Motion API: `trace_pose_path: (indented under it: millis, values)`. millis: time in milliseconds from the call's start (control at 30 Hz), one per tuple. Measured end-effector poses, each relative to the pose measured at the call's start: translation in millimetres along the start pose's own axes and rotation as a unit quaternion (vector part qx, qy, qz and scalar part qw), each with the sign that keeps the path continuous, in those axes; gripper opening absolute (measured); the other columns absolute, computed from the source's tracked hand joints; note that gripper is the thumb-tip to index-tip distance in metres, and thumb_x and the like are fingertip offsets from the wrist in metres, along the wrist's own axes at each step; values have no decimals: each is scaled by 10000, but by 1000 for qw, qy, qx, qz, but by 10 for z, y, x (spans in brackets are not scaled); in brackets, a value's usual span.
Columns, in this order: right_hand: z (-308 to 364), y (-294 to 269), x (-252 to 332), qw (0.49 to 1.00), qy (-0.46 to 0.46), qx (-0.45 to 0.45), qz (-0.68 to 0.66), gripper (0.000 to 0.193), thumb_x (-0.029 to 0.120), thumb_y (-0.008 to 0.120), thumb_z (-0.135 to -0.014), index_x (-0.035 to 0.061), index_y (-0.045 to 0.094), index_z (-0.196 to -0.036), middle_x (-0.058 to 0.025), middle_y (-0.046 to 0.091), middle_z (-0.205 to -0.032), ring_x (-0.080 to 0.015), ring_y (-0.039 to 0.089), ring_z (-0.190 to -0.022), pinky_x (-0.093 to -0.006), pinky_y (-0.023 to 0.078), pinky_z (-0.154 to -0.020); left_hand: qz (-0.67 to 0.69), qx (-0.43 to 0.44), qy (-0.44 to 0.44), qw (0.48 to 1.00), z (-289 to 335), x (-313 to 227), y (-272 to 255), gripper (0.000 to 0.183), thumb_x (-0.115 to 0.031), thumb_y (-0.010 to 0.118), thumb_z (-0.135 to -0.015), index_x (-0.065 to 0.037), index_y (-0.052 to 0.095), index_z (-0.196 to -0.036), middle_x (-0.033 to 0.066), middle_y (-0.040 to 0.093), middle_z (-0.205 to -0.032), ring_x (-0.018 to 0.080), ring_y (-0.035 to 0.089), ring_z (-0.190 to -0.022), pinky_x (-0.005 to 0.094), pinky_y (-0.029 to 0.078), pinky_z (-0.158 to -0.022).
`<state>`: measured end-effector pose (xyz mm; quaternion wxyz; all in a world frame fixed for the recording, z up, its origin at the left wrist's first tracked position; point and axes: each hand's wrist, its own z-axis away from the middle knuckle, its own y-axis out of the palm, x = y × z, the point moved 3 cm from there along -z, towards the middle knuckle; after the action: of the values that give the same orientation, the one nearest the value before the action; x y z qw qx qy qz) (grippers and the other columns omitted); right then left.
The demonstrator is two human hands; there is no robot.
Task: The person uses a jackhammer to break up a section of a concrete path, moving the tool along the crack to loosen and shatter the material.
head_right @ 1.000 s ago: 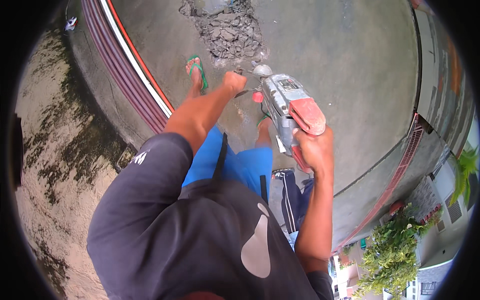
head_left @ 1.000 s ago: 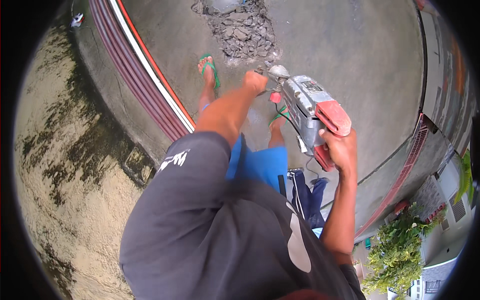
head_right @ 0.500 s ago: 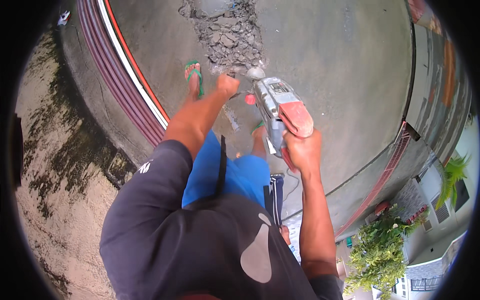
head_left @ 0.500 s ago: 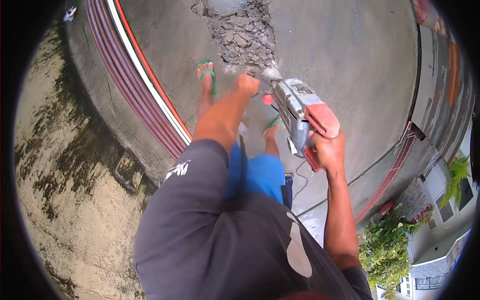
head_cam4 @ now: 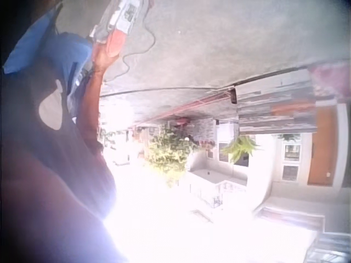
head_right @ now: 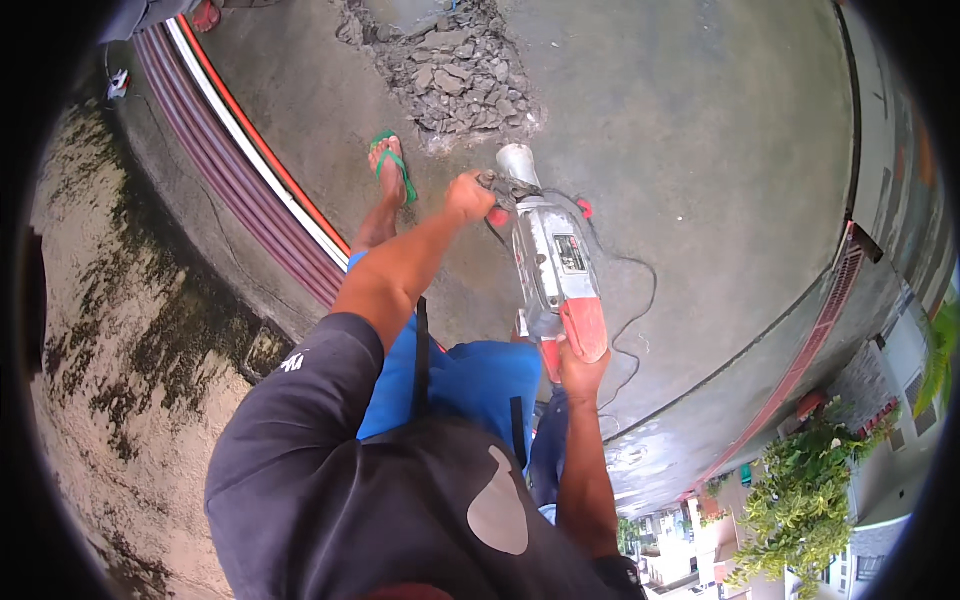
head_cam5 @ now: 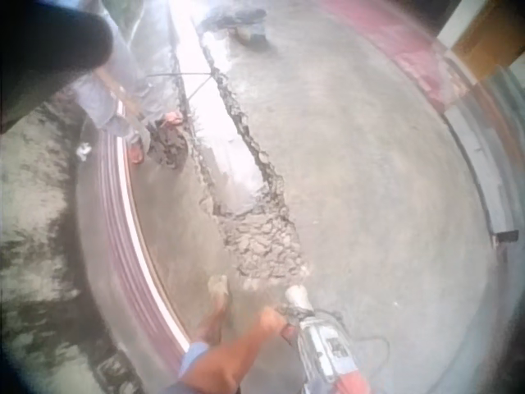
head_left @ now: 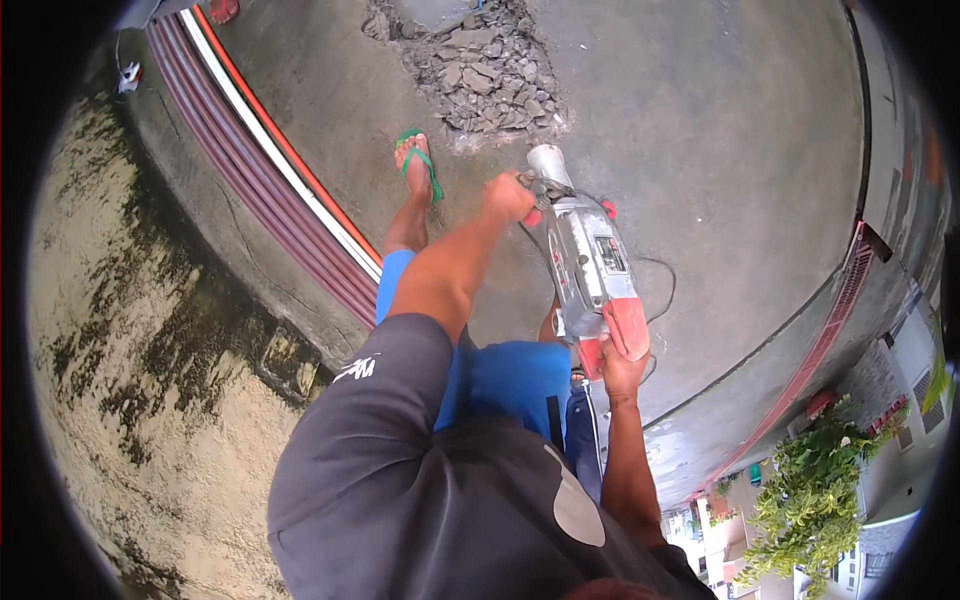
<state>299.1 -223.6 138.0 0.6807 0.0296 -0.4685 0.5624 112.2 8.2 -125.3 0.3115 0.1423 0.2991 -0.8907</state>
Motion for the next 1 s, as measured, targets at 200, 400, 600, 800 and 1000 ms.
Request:
trace_pose_path:
  millis: [200,400,600,800,1000]
  values:
    - [-78,134,257,984,146,67,-79,376,49,794,-812,-44,676,-1156,-121,719,-1090,-173,679,-987,-343,539,-875,-57,12,-3,998,-232,70,-79,497,-206,641,-744,-34,698,-1207,276,691,-1180,416,646,-1172,459,520,-998]
    - [87,259,25,985,130,63,-93,351,61,806,-807,-36,668,-1115,-83,710,-990,-155,667,-865,-328,542,-771,-50,10,-8,999,-69,160,-218,579,-213,621,-752,-118,663,-1322,264,687,-1204,423,647,-1158,455,515,-1011]
    - [712,-524,517,983,112,18,-146,185,7,725,-855,-5,678,-1034,-40,668,-849,-103,604,-669,-272,497,-607,-38,-42,113,992,891,-441,-163,527,-279,608,-721,-90,717,-1201,271,719,-1045,454,685,-1027,499,543,-932]
    - [1119,-1362,1294,997,25,62,-36,226,88,722,-859,-15,666,-1052,-39,656,-873,-95,579,-660,-260,475,-596,66,-87,62,992,2043,-786,-463,372,-265,644,-728,-103,730,-1051,248,725,-971,453,688,-960,498,544,-857]
    - [1068,-1496,1490,999,1,53,10,215,74,702,-852,-17,676,-1045,-28,662,-883,-101,592,-712,-273,487,-636,136,-60,54,987,2027,-825,-80,324,-250,659,-729,-100,728,-1007,254,720,-968,461,681,-972,492,545,-854]
